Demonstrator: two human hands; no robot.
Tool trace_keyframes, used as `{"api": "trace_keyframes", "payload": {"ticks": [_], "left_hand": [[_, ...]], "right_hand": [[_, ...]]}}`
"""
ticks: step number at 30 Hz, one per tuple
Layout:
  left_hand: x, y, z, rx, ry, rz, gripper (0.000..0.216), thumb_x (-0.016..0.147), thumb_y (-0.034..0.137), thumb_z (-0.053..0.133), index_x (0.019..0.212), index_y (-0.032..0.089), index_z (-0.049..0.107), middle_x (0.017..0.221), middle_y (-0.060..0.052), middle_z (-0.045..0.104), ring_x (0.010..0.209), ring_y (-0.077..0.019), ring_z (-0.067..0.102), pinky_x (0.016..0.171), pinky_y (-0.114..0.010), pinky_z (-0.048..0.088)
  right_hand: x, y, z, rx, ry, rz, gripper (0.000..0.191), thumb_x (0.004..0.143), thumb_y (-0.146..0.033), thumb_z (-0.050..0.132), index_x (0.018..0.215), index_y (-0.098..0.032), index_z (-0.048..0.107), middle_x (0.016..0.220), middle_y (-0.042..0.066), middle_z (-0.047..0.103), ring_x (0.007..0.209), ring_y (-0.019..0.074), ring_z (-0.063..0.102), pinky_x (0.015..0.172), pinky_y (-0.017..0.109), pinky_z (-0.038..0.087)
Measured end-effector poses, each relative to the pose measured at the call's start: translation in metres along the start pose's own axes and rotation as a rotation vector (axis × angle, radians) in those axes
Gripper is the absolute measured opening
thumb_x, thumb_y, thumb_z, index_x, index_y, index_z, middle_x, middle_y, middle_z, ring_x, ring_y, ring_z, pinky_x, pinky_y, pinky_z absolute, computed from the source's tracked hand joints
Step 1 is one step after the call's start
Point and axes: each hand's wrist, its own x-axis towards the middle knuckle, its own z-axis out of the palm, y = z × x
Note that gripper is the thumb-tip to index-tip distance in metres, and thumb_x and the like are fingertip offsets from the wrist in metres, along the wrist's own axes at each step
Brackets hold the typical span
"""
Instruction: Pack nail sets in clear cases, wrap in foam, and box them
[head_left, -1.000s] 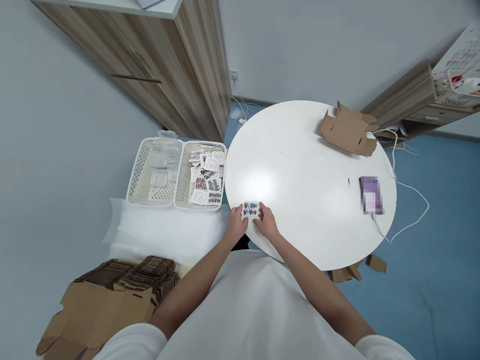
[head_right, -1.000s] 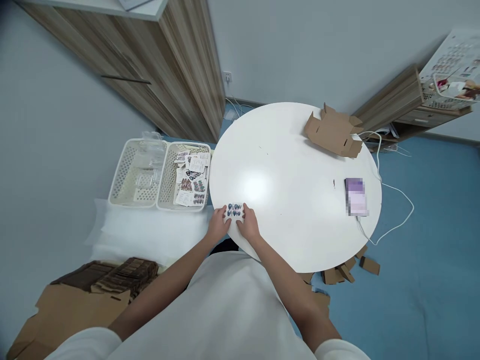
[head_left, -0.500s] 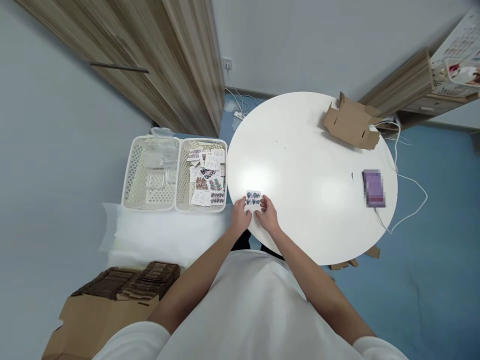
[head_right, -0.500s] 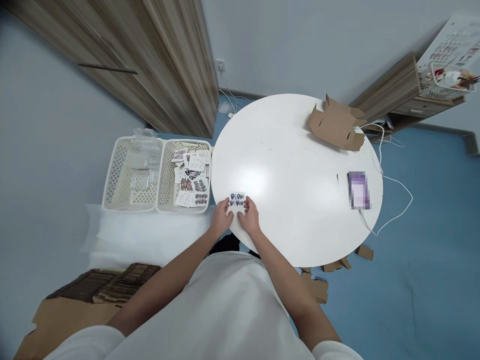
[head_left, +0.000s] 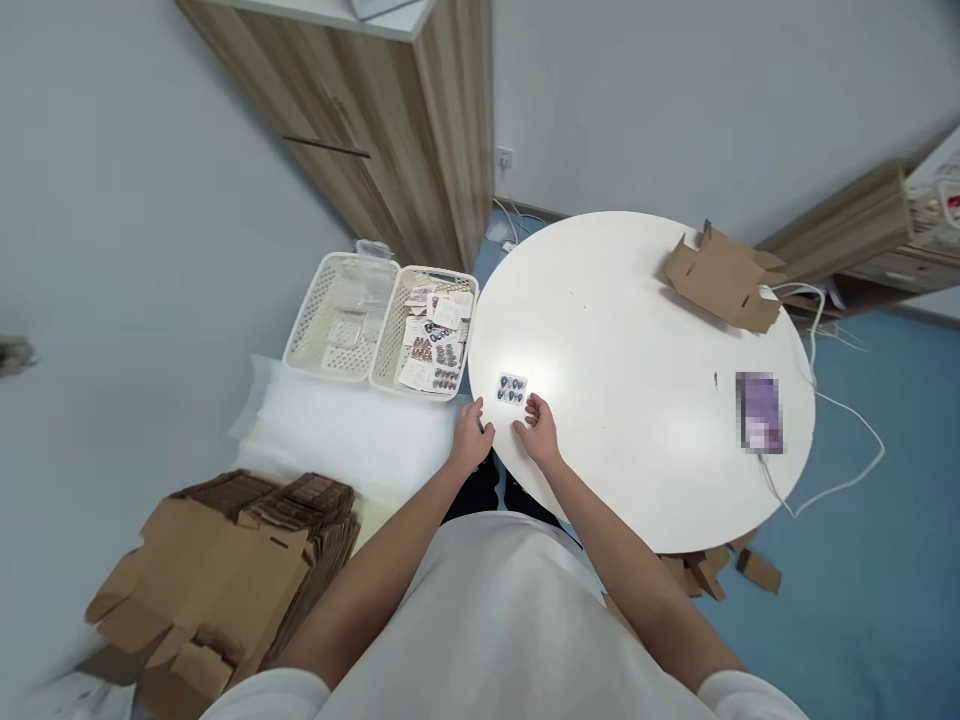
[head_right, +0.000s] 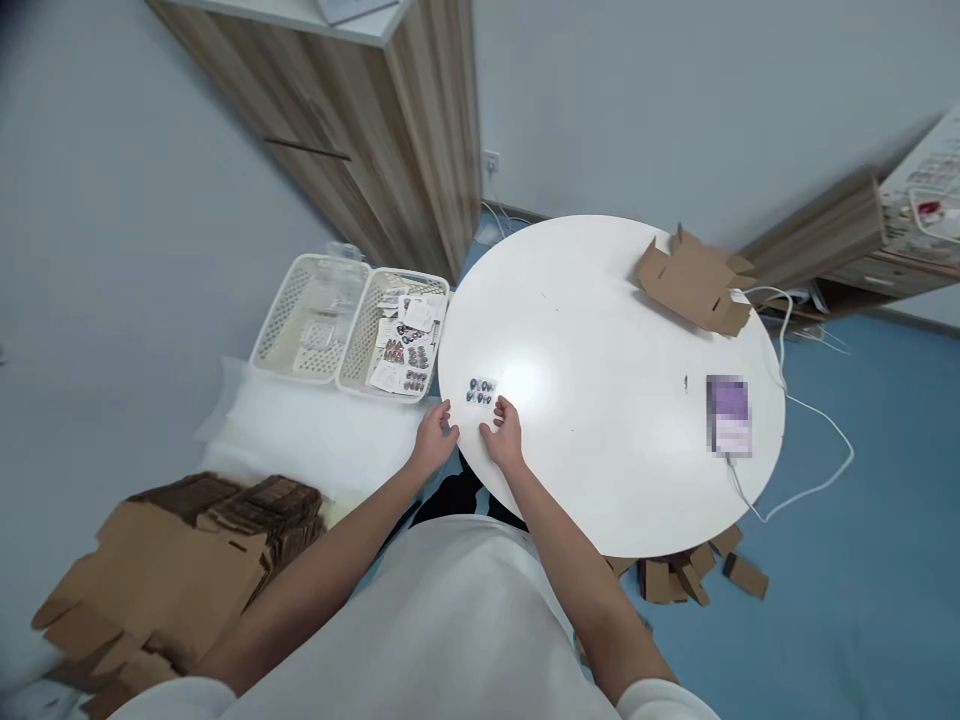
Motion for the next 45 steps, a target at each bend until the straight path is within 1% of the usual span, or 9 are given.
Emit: {"api": "trace_keyframes", "payload": {"ticks": [5,10,13,16,22,27,34,41,45], "left_hand": [[-0.037,-0.014,-0.021,0.006,0.09,-0.044,0.045,0.071,0.022,0.053,0.116,0.018,0.048,0.111,-0.01,0.05,0.099,-0.0219,0.051,0.086,-0.035,0.042],[-0.059,-0.026,-0.055,0.033,0.112,-0.081,0.04,0.07,0.025,0.054,0.11,0.019,0.052,0.111,-0.009,0.053,0.1,-0.0217,0.052,0.082,-0.034,0.043],[-0.072,-0.038,-0.078,0.043,0.115,-0.081,0.04,0.07,0.025,0.056,0.109,0.018,0.054,0.109,-0.01,0.055,0.1,-0.0222,0.052,0.081,-0.034,0.044],[-0.087,-0.053,-0.101,0.042,0.123,-0.065,0.038,0.07,0.026,0.056,0.107,0.018,0.054,0.107,-0.01,0.056,0.098,-0.0222,0.054,0.078,-0.035,0.045],[-0.096,-0.074,-0.144,-0.016,0.183,-0.06,0.035,0.07,0.025,0.056,0.105,0.019,0.055,0.109,-0.008,0.057,0.093,-0.0201,0.056,0.078,-0.034,0.046],[-0.072,-0.073,-0.174,-0.083,0.24,-0.042,0.037,0.072,0.028,0.056,0.108,0.021,0.053,0.111,-0.007,0.056,0.096,-0.0184,0.055,0.08,-0.033,0.046],[-0.021,-0.069,-0.205,-0.287,0.322,-0.135,0.042,0.071,0.026,0.059,0.111,0.02,0.05,0.116,-0.01,0.053,0.101,-0.0196,0.053,0.083,-0.034,0.045],[0.07,-0.056,-0.226,-0.63,0.437,-0.318,0.051,0.068,0.022,0.06,0.116,0.019,0.044,0.13,-0.012,0.04,0.116,-0.0217,0.043,0.094,-0.034,0.035],[0.126,-0.068,-0.233,-0.768,0.512,-0.429,0.033,0.069,0.02,0.052,0.101,0.02,0.048,0.109,-0.006,0.053,0.105,-0.0167,0.049,0.087,-0.03,0.038]], "right_hand": [[-0.01,0.004,-0.004,0.004,-0.012,-0.004,0.065,0.062,-0.026,0.058,0.123,-0.022,0.036,0.125,0.009,0.041,0.11,0.0208,0.044,0.093,0.036,0.038],[-0.029,0.002,-0.005,-0.001,0.073,0.103,0.064,0.061,-0.03,0.057,0.122,-0.021,0.037,0.125,0.01,0.042,0.114,0.0238,0.042,0.094,0.038,0.037],[-0.048,-0.005,0.002,-0.013,0.131,0.088,0.061,0.063,-0.031,0.056,0.12,-0.023,0.038,0.124,0.009,0.041,0.113,0.024,0.042,0.088,0.038,0.041],[-0.069,-0.019,0.024,0.037,0.116,-0.028,0.052,0.068,-0.031,0.05,0.118,-0.024,0.038,0.118,0.008,0.045,0.1,0.0198,0.05,0.078,0.034,0.045],[-0.093,-0.053,0.091,0.113,-0.15,-0.198,0.037,0.071,-0.03,0.048,0.106,-0.022,0.046,0.093,0.004,0.053,0.063,0.0108,0.052,0.064,0.03,0.046],[-0.074,-0.082,0.122,0.046,-0.319,-0.217,0.03,0.071,-0.031,0.05,0.099,-0.02,0.051,0.088,0.004,0.056,0.062,0.0115,0.052,0.063,0.03,0.046],[0.009,-0.119,0.165,-0.22,-0.411,-0.296,0.029,0.071,-0.029,0.051,0.099,-0.019,0.053,0.095,0.007,0.059,0.079,0.0165,0.056,0.071,0.033,0.047],[0.096,-0.154,0.242,-0.543,-0.553,-0.514,0.039,0.072,-0.02,0.048,0.111,-0.019,0.051,0.108,0.009,0.057,0.094,0.0196,0.055,0.087,0.038,0.042],[0.138,-0.161,0.292,-0.665,-0.656,-0.582,0.048,0.068,-0.005,0.041,0.115,-0.016,0.049,0.115,0.008,0.054,0.108,0.0199,0.048,0.097,0.036,0.034]]}}
